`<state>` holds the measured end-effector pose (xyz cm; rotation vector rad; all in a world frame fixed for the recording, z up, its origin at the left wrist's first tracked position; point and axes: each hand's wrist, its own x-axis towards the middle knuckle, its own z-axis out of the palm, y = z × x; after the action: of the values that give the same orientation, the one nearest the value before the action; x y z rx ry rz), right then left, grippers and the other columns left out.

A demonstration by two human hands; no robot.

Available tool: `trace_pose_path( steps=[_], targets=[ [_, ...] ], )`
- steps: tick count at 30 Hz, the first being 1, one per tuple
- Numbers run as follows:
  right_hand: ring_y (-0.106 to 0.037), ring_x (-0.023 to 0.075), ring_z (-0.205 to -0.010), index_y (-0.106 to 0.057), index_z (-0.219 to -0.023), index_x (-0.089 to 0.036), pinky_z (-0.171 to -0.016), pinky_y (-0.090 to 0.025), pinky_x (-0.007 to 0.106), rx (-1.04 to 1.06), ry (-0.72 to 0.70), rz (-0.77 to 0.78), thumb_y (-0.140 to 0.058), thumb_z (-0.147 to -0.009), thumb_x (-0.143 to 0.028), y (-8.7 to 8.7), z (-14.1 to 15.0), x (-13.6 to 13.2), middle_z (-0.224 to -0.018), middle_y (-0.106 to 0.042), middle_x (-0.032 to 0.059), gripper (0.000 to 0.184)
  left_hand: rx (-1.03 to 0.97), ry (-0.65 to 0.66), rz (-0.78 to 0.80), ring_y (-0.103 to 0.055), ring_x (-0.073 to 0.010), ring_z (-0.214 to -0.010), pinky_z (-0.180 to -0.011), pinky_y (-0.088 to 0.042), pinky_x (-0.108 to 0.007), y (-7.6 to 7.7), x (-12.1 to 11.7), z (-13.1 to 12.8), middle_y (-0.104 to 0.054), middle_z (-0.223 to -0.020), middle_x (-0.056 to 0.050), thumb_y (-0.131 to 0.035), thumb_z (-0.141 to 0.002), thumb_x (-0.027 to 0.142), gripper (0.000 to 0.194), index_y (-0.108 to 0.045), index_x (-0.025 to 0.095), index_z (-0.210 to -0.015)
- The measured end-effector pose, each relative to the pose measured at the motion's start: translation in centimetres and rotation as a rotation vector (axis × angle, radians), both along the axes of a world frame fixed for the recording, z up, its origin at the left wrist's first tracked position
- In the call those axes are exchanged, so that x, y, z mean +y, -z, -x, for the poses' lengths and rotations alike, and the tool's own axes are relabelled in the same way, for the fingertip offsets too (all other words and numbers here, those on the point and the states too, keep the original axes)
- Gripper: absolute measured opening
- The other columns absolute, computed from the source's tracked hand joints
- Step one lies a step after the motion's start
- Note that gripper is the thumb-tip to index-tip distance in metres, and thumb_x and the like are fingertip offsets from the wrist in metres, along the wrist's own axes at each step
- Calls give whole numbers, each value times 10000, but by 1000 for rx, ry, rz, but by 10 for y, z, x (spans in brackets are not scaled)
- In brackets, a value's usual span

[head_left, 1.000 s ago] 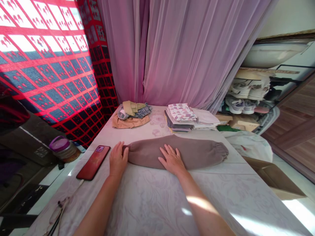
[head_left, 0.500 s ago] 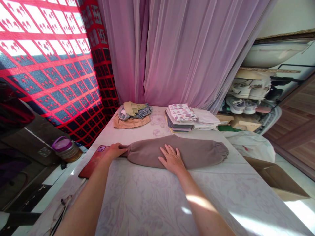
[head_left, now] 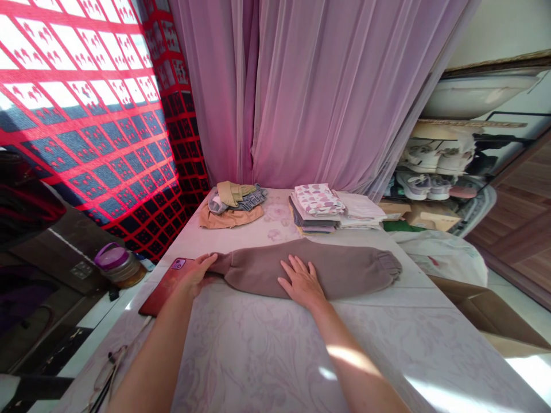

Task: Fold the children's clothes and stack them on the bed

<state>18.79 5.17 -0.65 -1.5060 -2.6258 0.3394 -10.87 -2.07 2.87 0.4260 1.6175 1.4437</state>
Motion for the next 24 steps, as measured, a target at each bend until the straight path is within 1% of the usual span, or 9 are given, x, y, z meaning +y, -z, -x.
trace_pose_path(
  steps=[3, 5, 7, 10, 12, 15, 19, 21, 24],
  targets=[
    [-194, 240, -1438, -381, -1452, -262, -1140, -72, 534, 4, -3, 1, -342, -944, -501, 0, 1, 0, -1562, -264, 85, 563, -139, -50, -54, -629, -144, -608, -574, -526, -267, -2, -9, -16, -680, -777, -36, -664, -801, 302, 180, -630, 177, -927],
    [-193, 241, -1438, -383, -1451, -261, -1140, -74, 535, 4, -3, -4, -344, -943, -501, -1, 1, -1, -1562, -263, 86, 564, -263, -133, -145, -641, -136, -631, -589, -533, -250, -3, -14, -31, -692, -804, -43, -604, -852, 289, 139, -640, 170, -914],
    [-192, 242, -1439, -383, -1452, -260, -1141, -73, 533, 1, 1, -4, -345, -942, -503, -1, 2, -1, -1562, -262, 87, 566, -307, -204, -218, -660, -132, -697, -616, -531, -221, -2, -17, -48, -705, -855, -41, -598, -861, 262, 132, -644, 175, -949],
    [-187, 241, -1440, -380, -1454, -264, -1143, -69, 527, -4, 5, 4, -339, -943, -503, -2, 2, -1, -1564, -259, 86, 565, -214, -239, -295, -673, -141, -911, -759, -532, -207, 5, -17, -70, -708, -1003, -33, -659, -815, 197, 223, -632, 202, -1037],
    [-181, 238, -1442, -376, -1456, -264, -1144, -64, 521, -4, 3, 8, -334, -944, -501, -3, 2, -1, -1566, -252, 85, 565, -106, -248, -315, -635, -159, -1068, -888, -506, -229, 11, -14, -79, -688, -1113, -40, -700, -777, 169, 318, -613, 209, -1080],
    [-170, 238, -1445, -369, -1459, -257, -1145, -57, 520, -4, -2, 26, -332, -944, -497, -6, 2, -1, -1571, -239, 89, 570, 27, -311, -278, -609, -166, -1129, -960, -481, -265, 18, -6, -82, -658, -1192, -63, -702, -767, 155, 390, -565, 203, -1129],
    [-149, 239, -1453, -364, -1462, -245, -1145, -65, 528, -2, 2, 97, -344, -940, -489, -13, 3, -1, -1577, -214, 95, 576, 51, -351, -192, -669, -172, -981, -791, -558, -269, 14, 5, -76, -683, -1103, -89, -594, -823, 177, 265, -568, 174, -1086],
    [-145, 234, -1454, -346, -1470, -248, -1147, -78, 526, 12, 11, 130, -350, -937, -491, -19, 3, 0, -1579, -208, 90, 586, 62, -341, -190, -683, -162, -881, -680, -562, -242, 6, 8, -70, -694, -1033, -73, -580, -811, 198, 246, -585, 175, -1057],
    [-150, 230, -1453, -307, -1485, -257, -1149, -91, 524, 46, 23, 133, -376, -925, -508, -27, 5, 2, -1581, -204, 77, 618, 59, -368, -235, -666, -124, -760, -594, -528, -199, -10, 8, -56, -688, -956, -37, -601, -762, 217, 249, -599, 186, -1009]
  ],
)
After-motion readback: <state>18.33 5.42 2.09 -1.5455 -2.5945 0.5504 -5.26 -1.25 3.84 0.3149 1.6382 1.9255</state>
